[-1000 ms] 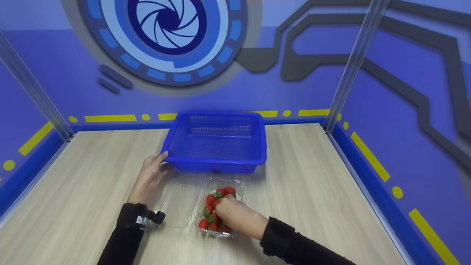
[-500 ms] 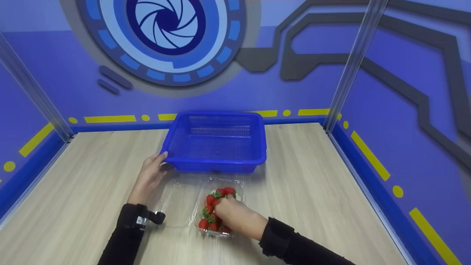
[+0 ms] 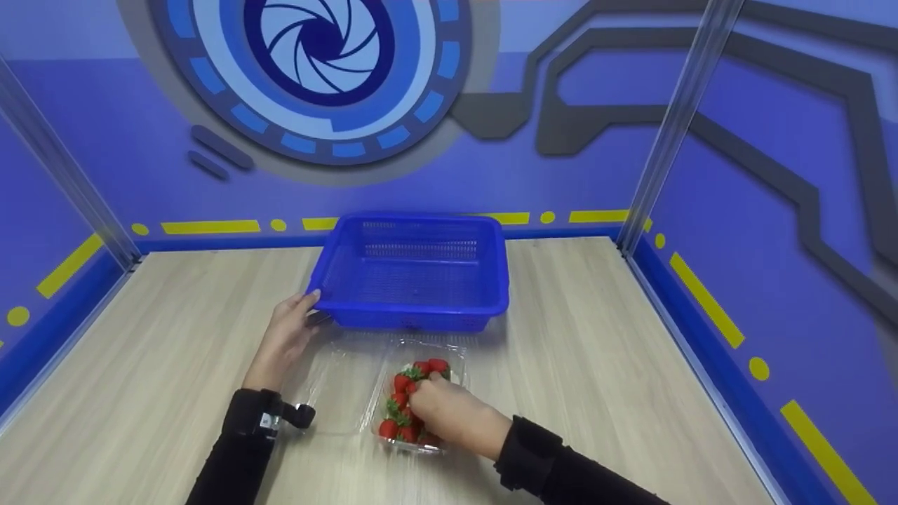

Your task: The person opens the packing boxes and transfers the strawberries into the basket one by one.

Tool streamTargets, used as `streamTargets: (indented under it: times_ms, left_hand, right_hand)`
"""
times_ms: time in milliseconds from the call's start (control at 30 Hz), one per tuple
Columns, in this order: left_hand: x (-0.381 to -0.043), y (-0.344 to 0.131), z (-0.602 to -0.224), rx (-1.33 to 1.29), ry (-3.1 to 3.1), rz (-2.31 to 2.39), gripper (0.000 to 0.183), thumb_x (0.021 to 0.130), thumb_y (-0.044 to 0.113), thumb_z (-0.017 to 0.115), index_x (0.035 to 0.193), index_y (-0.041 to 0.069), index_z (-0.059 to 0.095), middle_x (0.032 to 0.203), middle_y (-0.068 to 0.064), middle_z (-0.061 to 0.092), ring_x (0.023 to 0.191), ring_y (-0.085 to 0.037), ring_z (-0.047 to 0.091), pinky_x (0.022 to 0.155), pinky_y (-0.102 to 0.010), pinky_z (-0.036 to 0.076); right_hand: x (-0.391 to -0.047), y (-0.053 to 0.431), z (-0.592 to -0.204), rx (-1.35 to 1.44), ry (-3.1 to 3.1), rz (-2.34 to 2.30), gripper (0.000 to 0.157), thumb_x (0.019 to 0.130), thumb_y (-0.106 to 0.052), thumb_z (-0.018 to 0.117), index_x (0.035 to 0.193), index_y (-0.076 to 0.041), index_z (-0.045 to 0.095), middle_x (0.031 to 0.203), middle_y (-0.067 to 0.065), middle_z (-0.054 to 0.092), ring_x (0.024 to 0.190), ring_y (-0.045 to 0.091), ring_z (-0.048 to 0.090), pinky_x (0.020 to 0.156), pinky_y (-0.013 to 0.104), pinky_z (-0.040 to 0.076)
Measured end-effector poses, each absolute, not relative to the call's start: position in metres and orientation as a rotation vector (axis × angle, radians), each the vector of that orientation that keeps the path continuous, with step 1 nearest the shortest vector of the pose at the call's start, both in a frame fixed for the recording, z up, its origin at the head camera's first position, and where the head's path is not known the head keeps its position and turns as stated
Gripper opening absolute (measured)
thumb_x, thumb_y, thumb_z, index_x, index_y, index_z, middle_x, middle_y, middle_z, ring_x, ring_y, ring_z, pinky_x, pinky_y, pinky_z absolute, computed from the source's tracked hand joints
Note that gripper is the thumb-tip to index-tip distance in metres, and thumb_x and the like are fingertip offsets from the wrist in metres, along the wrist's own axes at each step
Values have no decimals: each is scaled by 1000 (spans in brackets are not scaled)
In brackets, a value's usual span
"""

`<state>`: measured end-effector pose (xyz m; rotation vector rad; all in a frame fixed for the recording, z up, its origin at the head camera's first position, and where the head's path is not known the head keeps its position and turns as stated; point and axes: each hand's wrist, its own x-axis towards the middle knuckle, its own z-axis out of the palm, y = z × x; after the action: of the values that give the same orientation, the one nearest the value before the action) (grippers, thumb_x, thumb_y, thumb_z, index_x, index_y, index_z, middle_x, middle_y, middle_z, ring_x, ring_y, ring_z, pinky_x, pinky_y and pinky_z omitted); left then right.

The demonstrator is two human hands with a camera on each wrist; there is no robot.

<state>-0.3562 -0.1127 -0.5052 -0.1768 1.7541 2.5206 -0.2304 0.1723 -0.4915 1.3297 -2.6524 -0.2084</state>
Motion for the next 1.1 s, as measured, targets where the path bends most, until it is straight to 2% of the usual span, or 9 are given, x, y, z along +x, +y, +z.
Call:
streamTargets:
  times_ms: [200, 333, 500, 600, 767, 1100]
  left_hand:
    - [-355, -113, -504, -154, 1776, 2508, 52, 107, 20, 53, 150, -8, 39, 148, -29, 48, 134, -36, 51, 114, -52, 40]
    - [-355, -113, -503, -147, 1765, 2522, 51, 107, 19, 53, 148, -8, 41, 146, -29, 49, 132, -36, 52, 113, -52, 40]
    - [-355, -113, -504, -174, 1746, 2516, 48, 107, 19, 53, 147, -6, 44, 143, -28, 52, 129, -35, 55, 112, -51, 41]
    - [-356, -114, -505, -201, 1759, 2505, 48, 106, 20, 54, 147, -5, 45, 144, -28, 53, 129, -34, 56, 113, -50, 41]
    - [-356, -113, -505, -204, 1756, 2512, 48, 106, 20, 54, 146, -6, 45, 144, -28, 52, 129, -34, 55, 112, -49, 42]
    - [-355, -115, -505, -191, 1749, 2502, 51, 107, 21, 54, 149, -4, 41, 145, -26, 51, 130, -32, 54, 113, -49, 41]
  right_hand:
    - [-233, 171, -478, 1331, -2786, -27, 15, 76, -1, 77, 73, -9, 65, 73, 2, 63, 64, 13, 59, 53, 24, 50]
    - [-236, 172, -465, 1314, -2821, 107, 13, 78, -2, 78, 79, -7, 67, 77, 2, 62, 66, 11, 58, 53, 21, 50]
    - [-238, 174, -451, 1327, -2728, 110, 18, 77, -3, 83, 79, -7, 66, 75, 0, 58, 66, 11, 52, 56, 27, 48]
    - [-240, 176, -445, 1331, -2685, 133, 17, 75, 1, 79, 81, -6, 65, 74, 0, 58, 65, 12, 49, 60, 31, 46]
    - [-242, 180, -435, 1298, -2647, 163, 16, 74, 5, 75, 83, -5, 66, 76, 3, 61, 69, 18, 53, 65, 34, 48]
    - [-245, 186, -424, 1254, -2639, 157, 15, 77, -1, 79, 82, -6, 66, 76, 3, 63, 70, 19, 55, 63, 32, 48]
